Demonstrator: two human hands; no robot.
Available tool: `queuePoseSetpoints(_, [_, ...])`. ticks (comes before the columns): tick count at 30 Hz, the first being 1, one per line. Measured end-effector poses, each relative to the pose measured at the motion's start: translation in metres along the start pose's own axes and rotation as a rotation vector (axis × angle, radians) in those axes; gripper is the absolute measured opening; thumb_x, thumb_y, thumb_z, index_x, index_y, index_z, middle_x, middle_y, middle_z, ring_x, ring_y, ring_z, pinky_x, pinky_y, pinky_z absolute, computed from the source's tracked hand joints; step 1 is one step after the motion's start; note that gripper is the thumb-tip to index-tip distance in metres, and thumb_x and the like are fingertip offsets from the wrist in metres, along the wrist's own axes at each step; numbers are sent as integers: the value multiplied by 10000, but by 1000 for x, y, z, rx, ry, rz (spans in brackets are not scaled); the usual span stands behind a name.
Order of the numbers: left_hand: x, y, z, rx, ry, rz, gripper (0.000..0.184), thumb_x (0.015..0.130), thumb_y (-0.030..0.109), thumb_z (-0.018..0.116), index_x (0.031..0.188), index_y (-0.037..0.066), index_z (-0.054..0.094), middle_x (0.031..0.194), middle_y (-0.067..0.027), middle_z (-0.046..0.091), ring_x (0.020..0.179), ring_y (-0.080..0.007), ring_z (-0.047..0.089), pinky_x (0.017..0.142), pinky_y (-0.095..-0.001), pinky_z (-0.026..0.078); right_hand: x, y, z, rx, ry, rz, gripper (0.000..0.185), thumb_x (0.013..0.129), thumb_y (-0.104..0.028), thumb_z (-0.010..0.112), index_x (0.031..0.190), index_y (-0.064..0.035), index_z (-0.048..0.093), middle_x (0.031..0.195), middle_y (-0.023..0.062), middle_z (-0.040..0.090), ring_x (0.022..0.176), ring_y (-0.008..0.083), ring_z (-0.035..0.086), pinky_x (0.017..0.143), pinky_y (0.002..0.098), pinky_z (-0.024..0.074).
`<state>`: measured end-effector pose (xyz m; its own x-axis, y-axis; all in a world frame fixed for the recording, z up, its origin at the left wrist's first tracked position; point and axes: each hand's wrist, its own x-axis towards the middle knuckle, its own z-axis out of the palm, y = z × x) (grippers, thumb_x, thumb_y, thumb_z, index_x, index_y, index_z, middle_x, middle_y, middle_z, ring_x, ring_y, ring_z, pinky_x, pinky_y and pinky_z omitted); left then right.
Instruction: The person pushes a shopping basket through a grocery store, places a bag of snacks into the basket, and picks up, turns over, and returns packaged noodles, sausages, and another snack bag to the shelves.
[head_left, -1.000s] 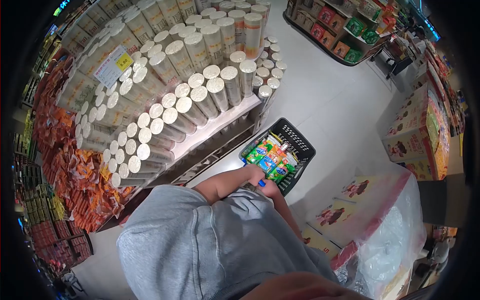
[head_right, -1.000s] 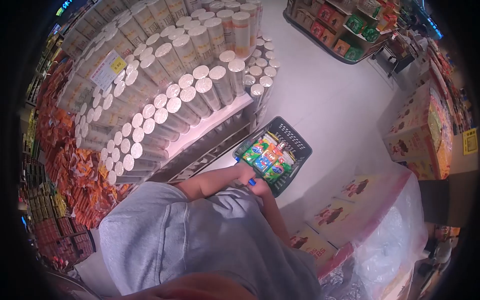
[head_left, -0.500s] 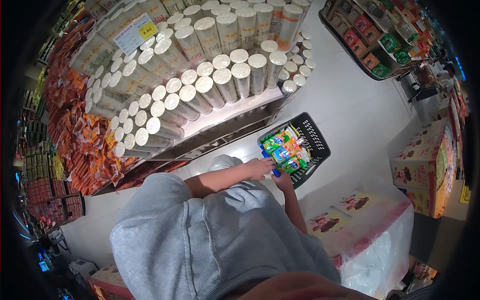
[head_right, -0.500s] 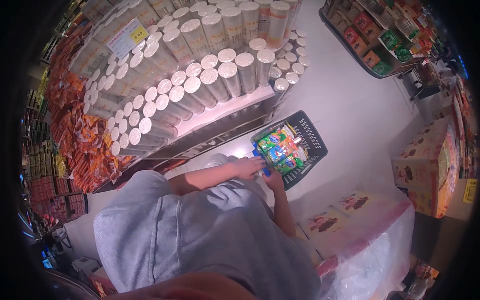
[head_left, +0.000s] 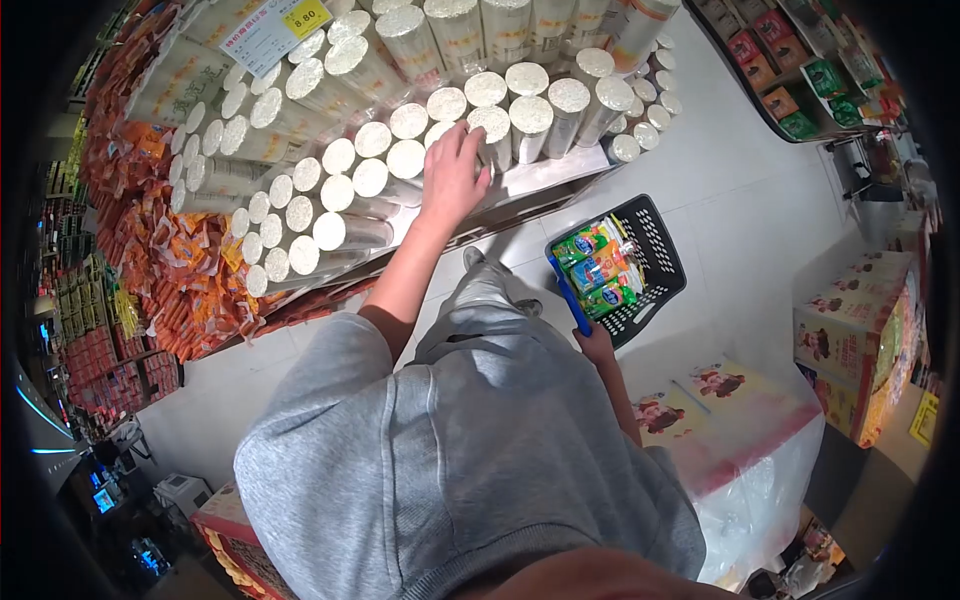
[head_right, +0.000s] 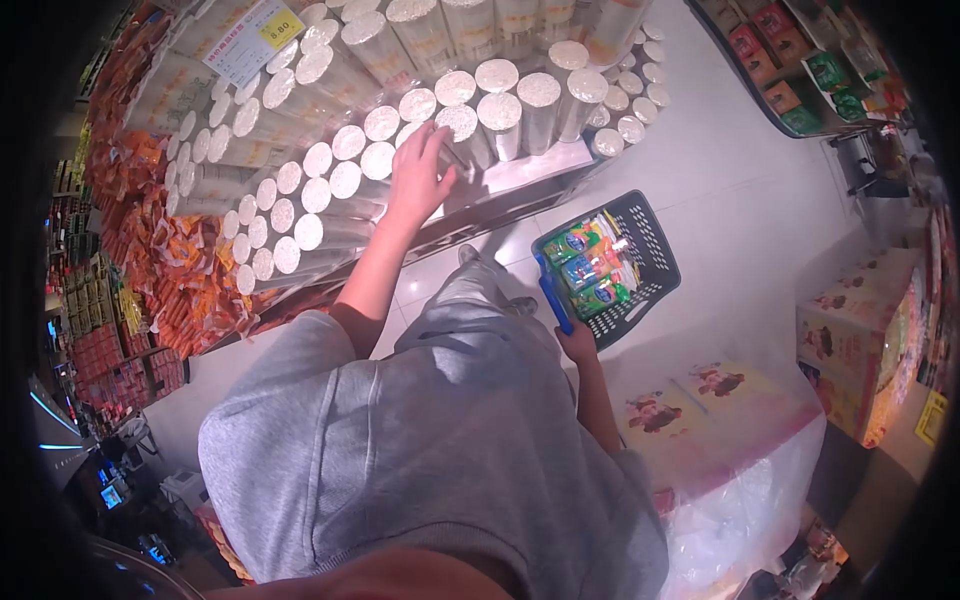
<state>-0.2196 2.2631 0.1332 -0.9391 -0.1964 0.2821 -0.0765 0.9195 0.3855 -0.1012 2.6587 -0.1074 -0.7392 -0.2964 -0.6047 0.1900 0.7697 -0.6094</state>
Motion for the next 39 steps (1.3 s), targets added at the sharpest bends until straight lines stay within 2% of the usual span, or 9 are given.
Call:
queuePoseSetpoints(6, [33,5,5,180,-59,18,591,688,186,770,1200,66,501,1454,-154,371,1379,-354,297,1091,-633,200,2,0,-2,13,-30,81,306,785,-291,646,899,-7,655,751,199,646,744,342,654,710,421,494])
queuePoseSetpoints(12, [29,3,18,7,22,88,457,634,160,810,999,82,546,1187,-82,567,1227,-300,506,1052,-709,172,-3,-10,-7,-9,-21,146,264,765,-280,626,841,-29,654,754,230,643,777,396,651,719,462,495])
queuePoseSetpoints(18, [9,-13,49,-128,105,201,391,582,250,853,889,158,630,1108,-65,532,1111,-246,551,1078,-657,200,-7,-23,-3,-85,69,289,255,749,-267,604,891,-70,684,791,221,664,824,402,654,737,461,502])
queuePoseSetpoints(23, [20,-20,32,-242,222,165,400,520,200,881,801,124,607,999,-94,559,997,-267,603,969,-508,447,-4,-19,-3,-112,9,328,290,762,-295,612,928,-66,676,813,215,672,820,383,662,743,455,503])
queuePoseSetpoints(25, [22,-16,21,-363,223,198,389,550,190,887,812,97,615,957,-72,551,991,-273,601,1000,-511,421,-8,-40,-12,-182,19,353,305,785,-297,636,912,-20,654,795,211,668,789,371,662,709,431,497])
queuePoseSetpoints(28, [24,6,-7,-427,252,193,420,539,138,907,795,70,581,880,-44,538,980,-252,627,888,-413,506,1,-55,-30,-414,-116,193,444,791,-366,670,1023,11,630,884,240,670,887,402,650,785,442,500])
queuePoseSetpoints(29, [18,16,-17,-442,216,119,432,535,134,909,790,70,566,876,-45,541,987,-247,630,850,-390,522,10,-66,-44,-350,-215,155,575,789,-393,690,1181,7,557,1134,236,631,1076,413,584,923,454,467])
queuePoseSetpoints(32, [14,31,-38,-447,249,180,469,518,112,916,786,76,532,900,-58,560,982,-232,639,749,-328,546,21,-163,-95,-189,38,-192,633,804,-322,720,1303,-15,480,1271,220,544,1187,357,521,990,429,422])
queuePoseSetpoints(39, [11,68,-54,-812,109,268,503,437,150,928,775,105,559,972,-101,621,964,-212,629,747,-313,517,42,-308,-148,36,57,-945,832,673,-314,823,1359,-65,423,1330,177,503,1256,347,468,1037,427,387])
